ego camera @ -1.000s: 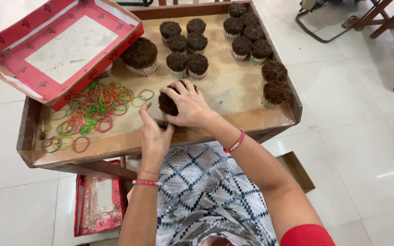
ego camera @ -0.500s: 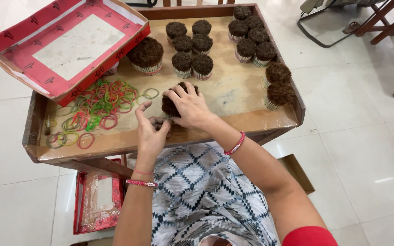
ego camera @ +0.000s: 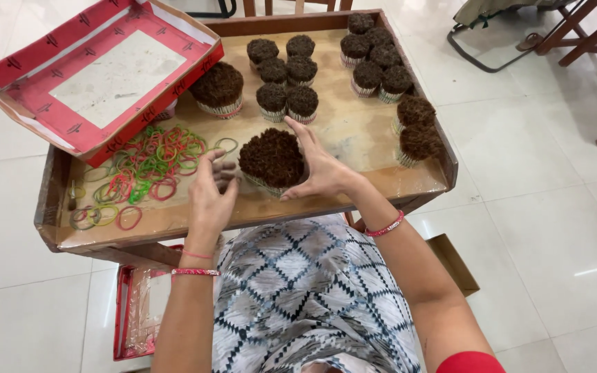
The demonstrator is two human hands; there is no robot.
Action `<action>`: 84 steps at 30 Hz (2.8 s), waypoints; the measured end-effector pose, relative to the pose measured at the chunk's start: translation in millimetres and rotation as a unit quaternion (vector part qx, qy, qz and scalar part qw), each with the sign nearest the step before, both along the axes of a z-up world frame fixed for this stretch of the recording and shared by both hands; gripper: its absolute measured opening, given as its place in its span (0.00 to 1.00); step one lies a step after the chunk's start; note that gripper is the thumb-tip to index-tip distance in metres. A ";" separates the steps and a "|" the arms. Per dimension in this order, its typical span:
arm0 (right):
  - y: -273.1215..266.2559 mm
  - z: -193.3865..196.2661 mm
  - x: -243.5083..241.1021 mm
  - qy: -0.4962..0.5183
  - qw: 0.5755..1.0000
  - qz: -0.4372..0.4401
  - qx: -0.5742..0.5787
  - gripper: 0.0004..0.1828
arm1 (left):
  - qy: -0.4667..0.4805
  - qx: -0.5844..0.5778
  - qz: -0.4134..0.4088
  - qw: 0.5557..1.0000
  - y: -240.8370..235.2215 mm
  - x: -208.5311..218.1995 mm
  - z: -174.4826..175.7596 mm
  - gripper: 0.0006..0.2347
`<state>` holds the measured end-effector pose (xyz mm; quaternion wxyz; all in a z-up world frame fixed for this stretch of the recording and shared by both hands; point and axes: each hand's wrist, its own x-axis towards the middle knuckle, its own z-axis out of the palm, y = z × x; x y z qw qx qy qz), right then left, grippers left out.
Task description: The person gathers bundles of incense sticks on a table, compresses them into a cylindrical shape, and secures them with rubber bands. She repeats this process for multiple bundles, occasionally inspecting the bottom of the cylinders.
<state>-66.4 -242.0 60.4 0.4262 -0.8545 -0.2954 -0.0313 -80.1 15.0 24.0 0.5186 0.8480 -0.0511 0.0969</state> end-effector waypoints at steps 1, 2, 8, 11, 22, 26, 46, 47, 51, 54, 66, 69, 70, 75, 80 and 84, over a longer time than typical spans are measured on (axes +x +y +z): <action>-0.8 -9.2 -1.0 0.003 1.000 0.000 0.001 0.73 | 0.003 0.001 0.000 1.000 0.2 -1.6 -1.8 0.19; -2.3 -17.1 -0.4 0.031 0.999 -0.003 0.025 0.75 | -0.085 -0.015 -0.049 0.995 -0.4 -1.0 -2.9 0.22; -4.0 -42.1 5.5 0.065 0.997 -0.039 0.024 0.76 | -0.106 0.078 -0.048 0.990 -10.4 -6.8 -8.8 0.25; -3.8 -44.7 9.2 0.048 0.997 -0.053 -0.012 0.76 | -0.115 0.207 -0.026 0.971 -15.1 -9.1 -15.9 0.26; -7.5 -39.2 7.3 0.098 0.993 -0.054 -0.030 0.83 | -0.105 0.102 -0.115 0.982 -1.5 -4.9 -4.6 0.36; -3.4 -45.5 3.5 0.084 0.993 -0.064 -0.050 0.82 | -0.074 0.044 -0.162 0.983 -15.2 -4.7 13.0 0.52; -0.8 -32.1 1.0 0.024 0.999 -0.033 0.011 0.81 | -0.084 0.038 -0.289 0.953 1.0 12.2 23.3 0.59; -1.9 -29.2 2.5 0.007 1.000 -0.009 0.024 0.83 | -0.087 0.047 -0.284 0.954 3.5 11.7 22.3 0.59; 8.8 -27.6 1.4 0.021 0.999 0.000 0.031 0.84 | -0.040 0.040 -0.253 0.966 0.6 5.3 25.1 0.55; 11.9 -30.6 0.4 0.051 0.998 -0.036 0.020 0.80 | 0.021 0.037 -0.222 0.974 -1.5 9.6 19.6 0.54; 12.7 -43.0 -23.6 0.165 0.922 0.001 0.350 0.63 | -0.044 -0.033 -0.260 0.964 -4.3 -5.2 71.8 0.50; 6.6 -74.9 -37.0 0.331 0.768 0.029 0.547 0.46 | -0.205 0.056 -0.211 0.954 -17.4 -33.0 107.8 0.35; 5.5 -84.8 -42.0 0.330 0.768 0.027 0.549 0.46 | -0.205 0.056 -0.215 0.953 -19.8 -38.9 113.7 0.35; -2.1 -130.4 -58.3 0.424 0.647 0.034 0.633 0.23 | -0.387 0.229 -0.321 0.833 -29.3 -55.3 134.8 0.19; -3.3 -89.9 -68.1 0.405 0.698 0.025 0.590 0.27 | -0.401 0.299 -0.360 0.788 -35.2 -51.6 150.0 0.22; 8.8 -29.2 -78.9 0.370 0.764 -0.038 0.527 0.36 | -0.355 0.415 -0.394 0.739 -44.9 -58.3 163.7 0.27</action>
